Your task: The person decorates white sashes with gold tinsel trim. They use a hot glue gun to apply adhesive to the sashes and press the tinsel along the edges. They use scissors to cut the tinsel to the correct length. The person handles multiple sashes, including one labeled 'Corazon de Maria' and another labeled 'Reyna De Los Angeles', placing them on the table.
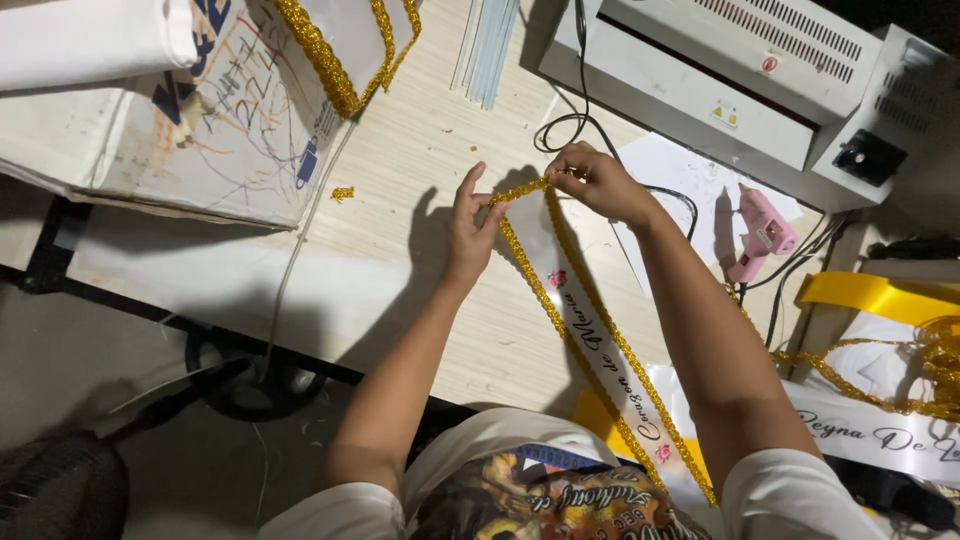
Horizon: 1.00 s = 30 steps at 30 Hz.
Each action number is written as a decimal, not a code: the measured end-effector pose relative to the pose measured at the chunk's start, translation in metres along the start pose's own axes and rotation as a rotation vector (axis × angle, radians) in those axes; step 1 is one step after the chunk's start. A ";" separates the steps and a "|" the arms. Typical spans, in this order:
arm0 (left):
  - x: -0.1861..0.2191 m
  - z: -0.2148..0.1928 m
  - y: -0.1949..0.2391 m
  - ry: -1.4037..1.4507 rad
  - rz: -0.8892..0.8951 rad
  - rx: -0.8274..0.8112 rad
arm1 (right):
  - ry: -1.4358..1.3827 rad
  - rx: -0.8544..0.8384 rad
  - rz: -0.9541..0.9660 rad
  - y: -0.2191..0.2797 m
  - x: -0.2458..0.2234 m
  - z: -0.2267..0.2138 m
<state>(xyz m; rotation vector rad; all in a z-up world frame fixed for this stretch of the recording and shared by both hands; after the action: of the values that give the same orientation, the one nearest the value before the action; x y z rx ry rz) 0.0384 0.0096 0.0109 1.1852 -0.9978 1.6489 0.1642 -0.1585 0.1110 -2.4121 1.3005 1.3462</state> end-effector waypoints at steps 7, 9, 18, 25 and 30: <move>0.017 -0.004 -0.002 0.073 0.004 0.013 | -0.164 -0.033 -0.010 0.008 0.011 0.002; 0.019 -0.013 -0.007 0.140 -0.122 0.108 | -0.237 0.006 0.043 0.009 0.024 -0.002; -0.074 -0.093 -0.012 0.025 -0.234 0.447 | -0.158 -0.023 -0.013 0.015 0.019 -0.010; 0.040 0.000 -0.022 -0.065 0.112 -0.053 | -0.115 -0.044 0.066 0.013 0.007 -0.003; 0.035 0.016 -0.025 -0.057 -0.109 -0.119 | -0.158 -0.019 0.034 0.017 0.012 -0.011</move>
<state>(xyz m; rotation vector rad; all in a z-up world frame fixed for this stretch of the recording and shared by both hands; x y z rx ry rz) 0.0600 0.0090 0.0515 1.1905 -1.0340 1.4579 0.1629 -0.1818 0.1137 -2.2517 1.2992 1.5291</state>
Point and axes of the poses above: each hand's wrist, its own y-axis away from the middle knuckle, its own z-axis out of the palm, x = y × z, the point moved 4 cm from there along -y, towards the middle knuckle, and after that the axes turned 3 degrees about y, right-handed, at the moved point
